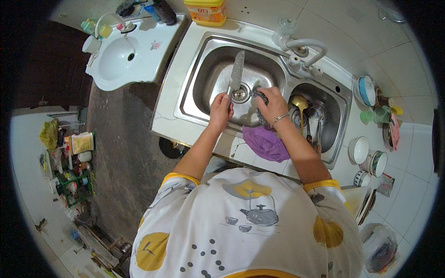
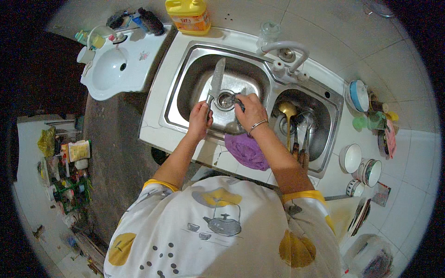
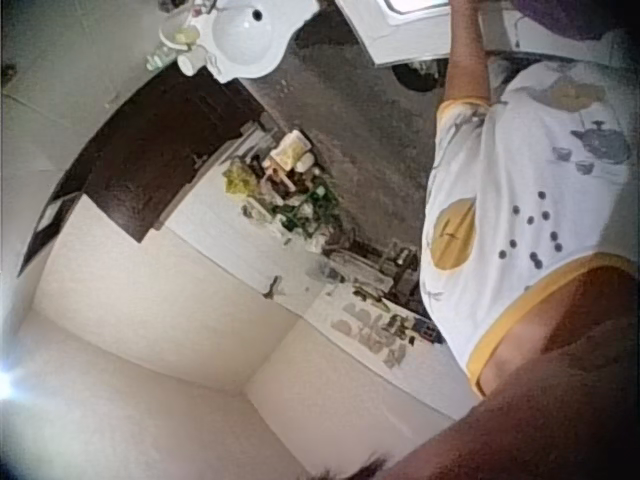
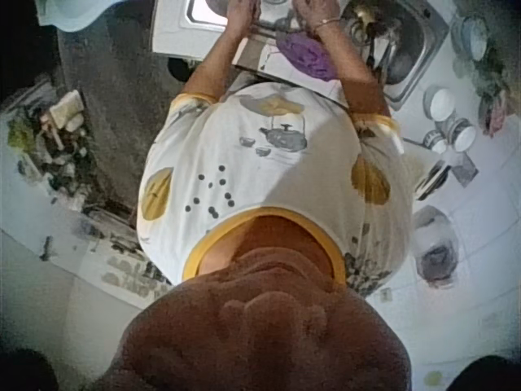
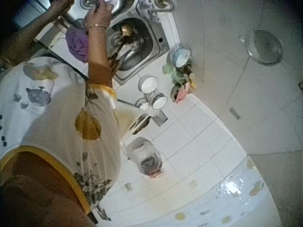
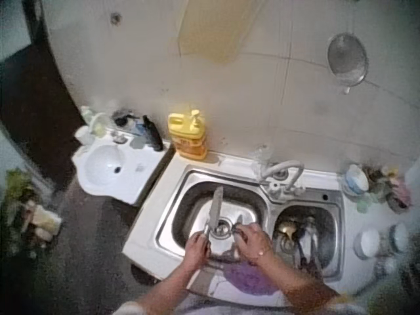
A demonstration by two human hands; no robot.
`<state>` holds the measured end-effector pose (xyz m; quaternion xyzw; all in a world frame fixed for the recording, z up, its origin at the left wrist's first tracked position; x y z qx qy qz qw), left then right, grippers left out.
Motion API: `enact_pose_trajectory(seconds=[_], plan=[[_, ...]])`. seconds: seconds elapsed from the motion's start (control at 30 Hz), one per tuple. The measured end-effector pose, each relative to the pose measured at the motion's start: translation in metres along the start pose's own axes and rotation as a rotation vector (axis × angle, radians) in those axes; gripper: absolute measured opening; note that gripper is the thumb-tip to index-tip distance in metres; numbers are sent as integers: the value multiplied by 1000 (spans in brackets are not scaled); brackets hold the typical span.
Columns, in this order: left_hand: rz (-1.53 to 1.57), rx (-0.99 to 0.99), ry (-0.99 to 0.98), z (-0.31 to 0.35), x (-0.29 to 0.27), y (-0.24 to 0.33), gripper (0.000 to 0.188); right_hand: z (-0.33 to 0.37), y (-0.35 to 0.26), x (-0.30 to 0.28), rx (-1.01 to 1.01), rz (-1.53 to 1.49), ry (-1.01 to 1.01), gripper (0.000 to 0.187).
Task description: The person organizes kitchen utensils by placing a spatula, peeler, and knife into a yellow dish rack. They then move the rack to a counter and wipe a knife with a paper towel before rinsing it under the tap.
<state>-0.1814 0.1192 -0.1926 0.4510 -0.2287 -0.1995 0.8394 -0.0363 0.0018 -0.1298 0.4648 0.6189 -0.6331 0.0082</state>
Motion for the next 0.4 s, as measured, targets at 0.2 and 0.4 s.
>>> enact_pose_trajectory(seconds=[0.2,0.4], plan=[[-79,24,-59,10,10,-9,21,-20,-10,28,-54,123,-150,23],[-52,-68,-41,26,-13,-11,26,-31,-8,-4,-12,28,-129,27]])
Point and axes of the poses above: each hand's wrist, its own z-axis away from the middle knuckle, its own x-axis out of the palm, y = z × x, the point moved 3 cm from there along -z, towards the middle knuckle, and after that the axes turned 9 degrees about -z, right-handed, at the moved point
